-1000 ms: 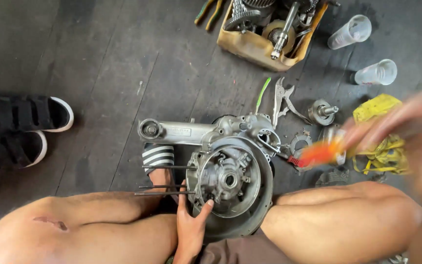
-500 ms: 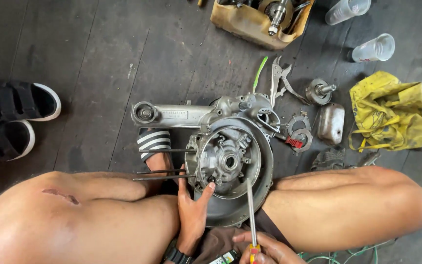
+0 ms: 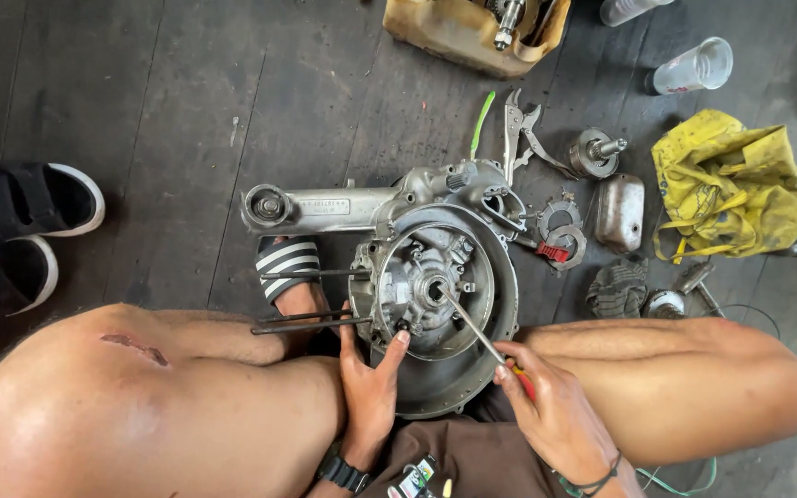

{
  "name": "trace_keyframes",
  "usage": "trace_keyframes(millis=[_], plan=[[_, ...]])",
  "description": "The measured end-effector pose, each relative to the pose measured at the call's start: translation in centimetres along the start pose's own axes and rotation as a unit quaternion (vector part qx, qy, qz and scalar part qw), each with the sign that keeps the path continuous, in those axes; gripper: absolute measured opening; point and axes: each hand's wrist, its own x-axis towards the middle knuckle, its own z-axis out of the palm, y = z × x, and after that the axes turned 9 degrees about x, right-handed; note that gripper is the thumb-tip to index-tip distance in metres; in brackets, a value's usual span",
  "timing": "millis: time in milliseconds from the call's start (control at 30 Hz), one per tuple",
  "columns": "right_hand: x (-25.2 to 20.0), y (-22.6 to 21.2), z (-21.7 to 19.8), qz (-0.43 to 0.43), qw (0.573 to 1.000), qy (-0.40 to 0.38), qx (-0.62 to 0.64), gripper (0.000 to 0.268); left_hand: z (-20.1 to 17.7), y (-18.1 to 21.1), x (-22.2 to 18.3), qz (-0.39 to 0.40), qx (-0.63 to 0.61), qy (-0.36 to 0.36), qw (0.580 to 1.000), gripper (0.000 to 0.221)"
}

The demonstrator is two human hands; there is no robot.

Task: Disassembling and cleaning a motorcycle engine casing using pliers and a screwdriver.

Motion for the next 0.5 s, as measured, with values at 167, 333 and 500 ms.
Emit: trace_keyframes(millis=[167, 333, 500], plan=[[0.3, -0.6, 0.9, 0.022, 1.000, 0.006, -0.016, 0.030, 0.1, -0.2, 0.2, 0.020, -0.011, 0.004, 1.000, 0.080], [0.6, -0.3, 1.5, 0.022, 1.000, 0.010, 0.008, 0.029, 0.1, -0.2, 0.2, 0.014, -0.009, -0.001, 1.000, 0.081], [0.7, 1.5, 2.7, -0.011, 0.999, 0.016, 0.034, 0.028, 0.2, -0.2, 0.2, 0.008, -0.053, -0.008, 0.999, 0.077]])
